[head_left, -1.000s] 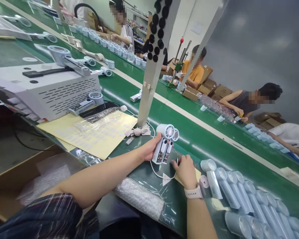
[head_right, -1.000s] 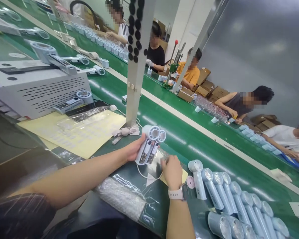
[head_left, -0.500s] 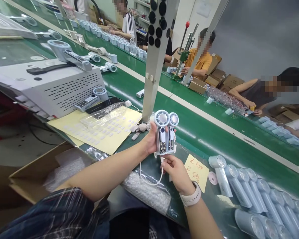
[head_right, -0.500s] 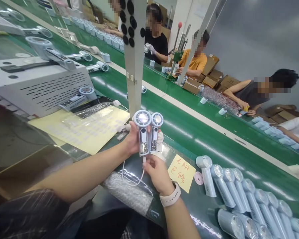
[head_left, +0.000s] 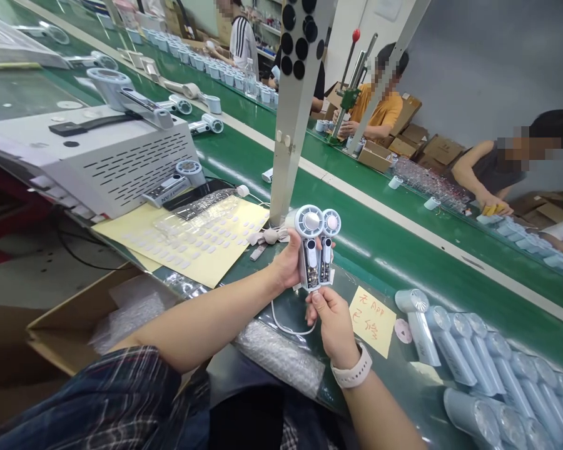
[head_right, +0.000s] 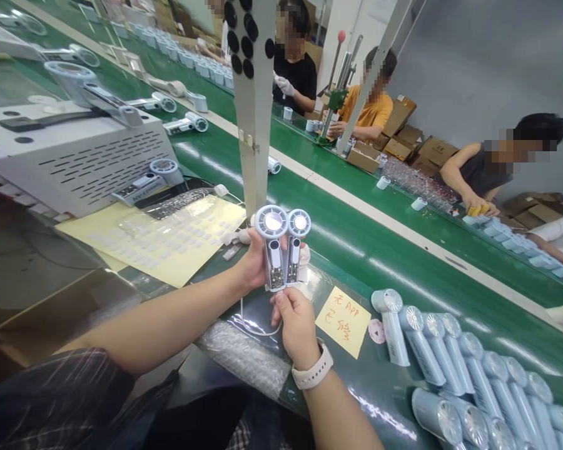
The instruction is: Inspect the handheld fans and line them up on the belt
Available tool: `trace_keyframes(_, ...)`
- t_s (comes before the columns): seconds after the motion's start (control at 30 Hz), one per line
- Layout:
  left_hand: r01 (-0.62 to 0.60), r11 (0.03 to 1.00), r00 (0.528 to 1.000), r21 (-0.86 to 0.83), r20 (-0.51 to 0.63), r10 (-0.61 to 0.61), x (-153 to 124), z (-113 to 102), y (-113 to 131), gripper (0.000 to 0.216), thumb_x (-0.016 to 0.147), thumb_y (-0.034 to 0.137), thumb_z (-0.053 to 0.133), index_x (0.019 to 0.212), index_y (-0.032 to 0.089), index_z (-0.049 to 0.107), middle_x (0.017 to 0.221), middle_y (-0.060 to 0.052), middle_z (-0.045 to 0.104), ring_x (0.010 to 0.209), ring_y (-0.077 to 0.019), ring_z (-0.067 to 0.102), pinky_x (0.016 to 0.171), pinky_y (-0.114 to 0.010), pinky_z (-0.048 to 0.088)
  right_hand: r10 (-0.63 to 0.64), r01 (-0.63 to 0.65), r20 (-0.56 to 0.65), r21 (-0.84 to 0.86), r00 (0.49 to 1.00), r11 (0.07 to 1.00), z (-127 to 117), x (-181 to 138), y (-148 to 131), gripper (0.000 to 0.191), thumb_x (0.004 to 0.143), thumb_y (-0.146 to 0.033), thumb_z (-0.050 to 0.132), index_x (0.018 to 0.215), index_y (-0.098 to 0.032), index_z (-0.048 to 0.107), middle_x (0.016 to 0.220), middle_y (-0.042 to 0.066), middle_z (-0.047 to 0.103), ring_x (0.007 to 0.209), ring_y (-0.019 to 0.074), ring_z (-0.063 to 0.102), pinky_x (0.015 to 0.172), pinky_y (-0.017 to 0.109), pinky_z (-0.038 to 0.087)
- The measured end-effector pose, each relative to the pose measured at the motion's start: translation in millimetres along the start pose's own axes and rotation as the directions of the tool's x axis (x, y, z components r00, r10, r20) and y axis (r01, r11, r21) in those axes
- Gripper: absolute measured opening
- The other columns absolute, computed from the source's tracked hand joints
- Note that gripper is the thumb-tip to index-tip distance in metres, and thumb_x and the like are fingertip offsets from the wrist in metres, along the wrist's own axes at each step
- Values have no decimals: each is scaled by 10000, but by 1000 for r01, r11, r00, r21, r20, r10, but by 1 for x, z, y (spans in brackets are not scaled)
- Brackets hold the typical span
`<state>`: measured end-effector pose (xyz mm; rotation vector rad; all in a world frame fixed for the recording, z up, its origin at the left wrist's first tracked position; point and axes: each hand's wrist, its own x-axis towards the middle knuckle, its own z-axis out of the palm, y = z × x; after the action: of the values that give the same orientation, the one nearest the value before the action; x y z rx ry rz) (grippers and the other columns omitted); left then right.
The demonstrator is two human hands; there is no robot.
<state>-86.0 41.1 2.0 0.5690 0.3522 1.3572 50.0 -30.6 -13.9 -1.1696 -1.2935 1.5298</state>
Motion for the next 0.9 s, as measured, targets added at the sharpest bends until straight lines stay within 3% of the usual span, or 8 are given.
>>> trace_keyframes(0.13, -48, 999, 999, 9, -22, 48, -3, 4, -4, 708, 489, 814, 768, 679, 143, 641, 970, -104, 738, 956, -290, 706, 794, -362, 576, 12, -14, 17, 95, 1000, 995, 2, 2, 5, 449, 853, -646, 630, 739, -215, 578, 484, -83, 465, 423, 112, 446, 528, 283, 421)
trace_keyframes(0.3, -59, 997, 989, -49, -138, 52, -1, 7, -4, 728, 463, 834, 758, 648, 146, 609, 928, -111, 743, 958, -318, 711, 804, -409, 587, -152, 151, -9, -108, 988, 983, 2, 1, 1, 373, 960, -545, 527, 789, -221, 598, 779, 23, 654, 756, 181, 599, 769, 333, 479)
trace_keyframes(0.47, -74, 979, 973, -189, -230, 29, 3, 9, 4, 728, 606, 884, 630, 621, 158, 574, 925, -117, 742, 975, -315, 712, 799, -424, 600, -307, 300, 5, -219, 952, 928, 5, -2, -5, 350, 992, -492, 479, 840, -219, 636, 1009, 69, 665, 930, 211, 594, 830, 341, 468)
trace_keyframes(0.7, -51, 991, 998, -120, -53, 45, -1, 13, 8, 716, 513, 832, 745, 643, 143, 601, 1007, -119, 728, 967, -305, 709, 760, -379, 596, -173, 166, -92, -77, 981, 983, -8, 6, -2, 426, 934, -563, 584, 679, -223, 562, 569, -28, 533, 598, 157, 536, 654, 308, 442)
trace_keyframes(0.9, -96, 995, 994, -19, -45, 95, -4, 7, -5, 737, 481, 861, 731, 666, 158, 613, 952, -116, 730, 857, -282, 701, 687, -356, 560, -48, 72, -153, 159, 987, 985, 2, 4, 1, 479, 838, -638, 673, 643, -227, 522, 433, -73, 429, 427, 116, 420, 471, 265, 354)
